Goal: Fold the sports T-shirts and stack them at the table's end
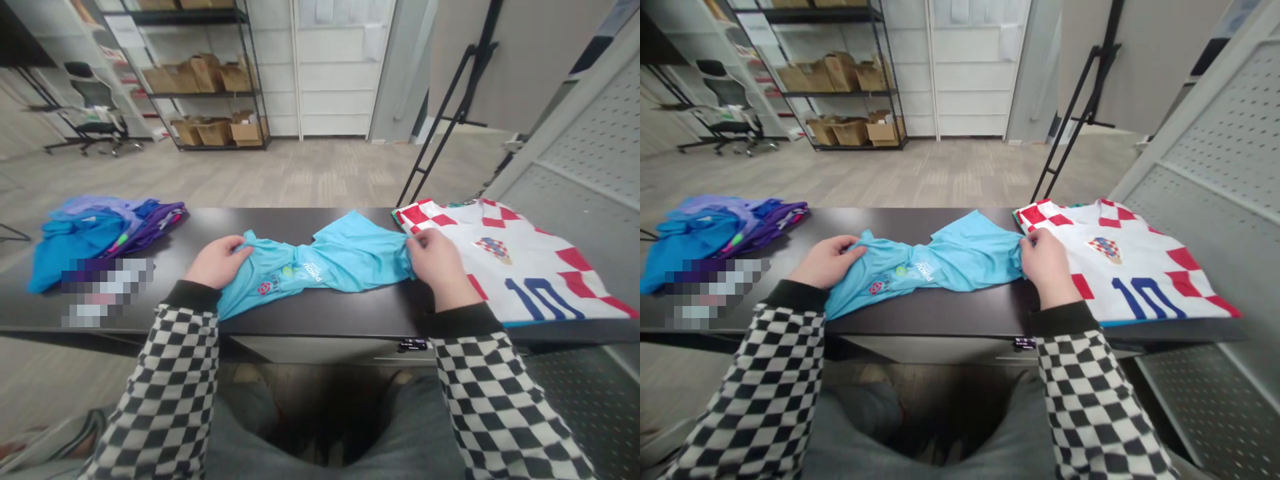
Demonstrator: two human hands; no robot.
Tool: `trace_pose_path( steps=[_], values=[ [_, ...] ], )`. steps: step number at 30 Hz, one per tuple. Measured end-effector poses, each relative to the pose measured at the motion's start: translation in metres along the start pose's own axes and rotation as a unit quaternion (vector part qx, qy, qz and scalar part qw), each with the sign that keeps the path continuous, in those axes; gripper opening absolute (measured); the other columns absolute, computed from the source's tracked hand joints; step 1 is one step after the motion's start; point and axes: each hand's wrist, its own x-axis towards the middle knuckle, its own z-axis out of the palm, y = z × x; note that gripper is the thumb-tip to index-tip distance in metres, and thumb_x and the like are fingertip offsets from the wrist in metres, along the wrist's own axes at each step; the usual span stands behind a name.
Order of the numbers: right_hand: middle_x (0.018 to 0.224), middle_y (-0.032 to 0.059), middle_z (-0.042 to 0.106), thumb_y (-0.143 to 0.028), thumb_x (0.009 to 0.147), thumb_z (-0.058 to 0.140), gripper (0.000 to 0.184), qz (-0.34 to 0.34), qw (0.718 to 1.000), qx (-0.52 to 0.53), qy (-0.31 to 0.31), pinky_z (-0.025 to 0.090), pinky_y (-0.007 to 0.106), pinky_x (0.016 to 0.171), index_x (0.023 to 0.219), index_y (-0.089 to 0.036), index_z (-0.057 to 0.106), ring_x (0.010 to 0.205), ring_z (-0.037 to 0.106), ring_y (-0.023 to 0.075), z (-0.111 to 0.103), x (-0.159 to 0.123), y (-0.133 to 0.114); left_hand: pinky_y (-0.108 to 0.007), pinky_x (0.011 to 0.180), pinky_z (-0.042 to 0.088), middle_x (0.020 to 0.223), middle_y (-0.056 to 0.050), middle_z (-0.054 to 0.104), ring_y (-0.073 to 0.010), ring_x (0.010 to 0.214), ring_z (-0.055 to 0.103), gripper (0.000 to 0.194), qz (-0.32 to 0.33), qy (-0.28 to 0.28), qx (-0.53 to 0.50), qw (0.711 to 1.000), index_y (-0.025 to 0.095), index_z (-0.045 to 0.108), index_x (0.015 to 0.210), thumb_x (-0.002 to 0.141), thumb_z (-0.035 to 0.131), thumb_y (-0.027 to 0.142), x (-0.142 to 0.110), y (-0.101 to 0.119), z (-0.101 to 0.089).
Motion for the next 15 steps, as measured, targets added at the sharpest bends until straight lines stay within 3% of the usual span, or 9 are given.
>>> trace_pose_path(
  steps=[2, 3, 4, 6, 8, 10, 12, 14, 15],
  values=[
    [0.115, 0.0172, 0.08, -0.034, 0.104, 0.063, 0.009, 0.019, 0.996, 0.036, 0.085, 0.058, 0.057, 0.107, 0.1, -0.027, 0.067, 0.113, 0.077, 0.0385, -0.008, 0.004, 0.001, -0.036, 0.091, 0.062, 0.095, -0.003, 0.084, -0.0257, 0.089, 0.076, 0.035, -0.02, 0.151, -0.08, 0.985, 0.019, 0.084, 0.107, 0.094, 0.07, 0.048, 0.002, -0.001, -0.01],
    [0.115, 0.0164, 0.079, -0.035, 0.104, 0.064, 0.008, 0.015, 0.993, 0.053, 0.107, 0.058, 0.058, 0.108, 0.1, -0.028, 0.066, 0.115, 0.076, 0.0383, -0.011, 0.004, 0.001, -0.036, 0.087, 0.062, 0.091, -0.003, 0.082, -0.023, 0.083, 0.073, 0.033, -0.019, 0.233, -0.128, 0.964, 0.017, 0.083, 0.106, 0.093, 0.072, 0.045, 0.004, -0.003, -0.014],
    [0.115, 0.0157, 0.079, -0.034, 0.104, 0.064, 0.008, 0.007, 0.991, 0.066, 0.112, 0.058, 0.058, 0.11, 0.099, -0.028, 0.065, 0.115, 0.075, 0.0381, -0.013, 0.003, -0.001, -0.036, 0.083, 0.062, 0.088, -0.002, 0.08, -0.0202, 0.078, 0.069, 0.031, -0.012, 0.304, -0.183, 0.935, 0.016, 0.082, 0.106, 0.093, 0.071, 0.043, 0.005, -0.005, -0.017],
    [0.114, 0.015, 0.079, -0.031, 0.103, 0.064, 0.007, -0.001, 0.993, 0.076, 0.089, 0.057, 0.058, 0.111, 0.098, -0.027, 0.063, 0.115, 0.075, 0.0371, -0.015, 0.001, -0.005, -0.036, 0.075, 0.062, 0.083, -0.001, 0.075, -0.0162, 0.068, 0.062, 0.03, -0.002, 0.371, -0.295, 0.881, 0.015, 0.079, 0.105, 0.093, 0.07, 0.041, 0.008, -0.007, -0.022],
    [0.123, 0.0162, 0.079, -0.026, 0.102, 0.065, 0.002, -0.002, 0.994, 0.079, 0.075, 0.057, 0.057, 0.114, 0.103, -0.025, 0.064, 0.118, 0.074, 0.0349, -0.016, -0.002, -0.01, -0.036, 0.07, 0.062, 0.079, 0.001, 0.071, -0.0154, 0.065, 0.061, 0.029, -0.001, 0.358, -0.351, 0.865, 0.016, 0.08, 0.103, 0.092, 0.072, 0.041, 0.004, -0.003, -0.024],
    [0.139, 0.0173, 0.076, -0.025, 0.101, 0.066, 0.016, -0.031, 0.992, 0.095, 0.082, 0.055, 0.055, 0.119, 0.117, -0.023, 0.067, 0.126, 0.072, 0.0332, -0.017, -0.009, -0.017, -0.035, 0.068, 0.06, 0.077, 0.001, 0.07, -0.0166, 0.067, 0.063, 0.029, 0.022, 0.321, -0.323, 0.89, 0.017, 0.083, 0.104, 0.091, 0.076, 0.043, -0.01, 0.013, -0.024],
    [0.153, 0.0149, 0.071, -0.03, 0.102, 0.07, 0.034, -0.122, 0.98, 0.138, 0.07, 0.053, 0.053, 0.124, 0.135, -0.025, 0.066, 0.137, 0.068, 0.0325, -0.02, -0.025, -0.029, -0.034, 0.067, 0.058, 0.079, -0.001, 0.074, -0.0182, 0.071, 0.067, 0.033, 0.072, 0.276, -0.262, 0.922, 0.018, 0.087, 0.109, 0.096, 0.077, 0.047, -0.037, 0.043, -0.02],
    [0.16, 0.0108, 0.069, -0.038, 0.1, 0.077, 0.052, -0.259, 0.946, 0.194, -0.014, 0.053, 0.053, 0.126, 0.15, -0.029, 0.064, 0.146, 0.065, 0.0337, -0.024, -0.05, -0.048, -0.035, 0.071, 0.061, 0.091, -0.003, 0.082, -0.0202, 0.078, 0.074, 0.037, 0.137, 0.202, -0.219, 0.945, 0.022, 0.089, 0.12, 0.104, 0.073, 0.051, -0.072, 0.082, -0.013],
    [0.161, 0.0094, 0.069, -0.041, 0.098, 0.082, 0.061, -0.327, 0.916, 0.218, -0.077, 0.054, 0.053, 0.125, 0.155, -0.031, 0.064, 0.148, 0.064, 0.0349, -0.027, -0.065, -0.059, -0.036, 0.078, 0.064, 0.098, -0.004, 0.084, -0.0212, 0.084, 0.077, 0.033, 0.194, 0.168, -0.205, 0.944, 0.024, 0.089, 0.121, 0.107, 0.073, 0.049, -0.089, 0.101, -0.008]
  ],
)
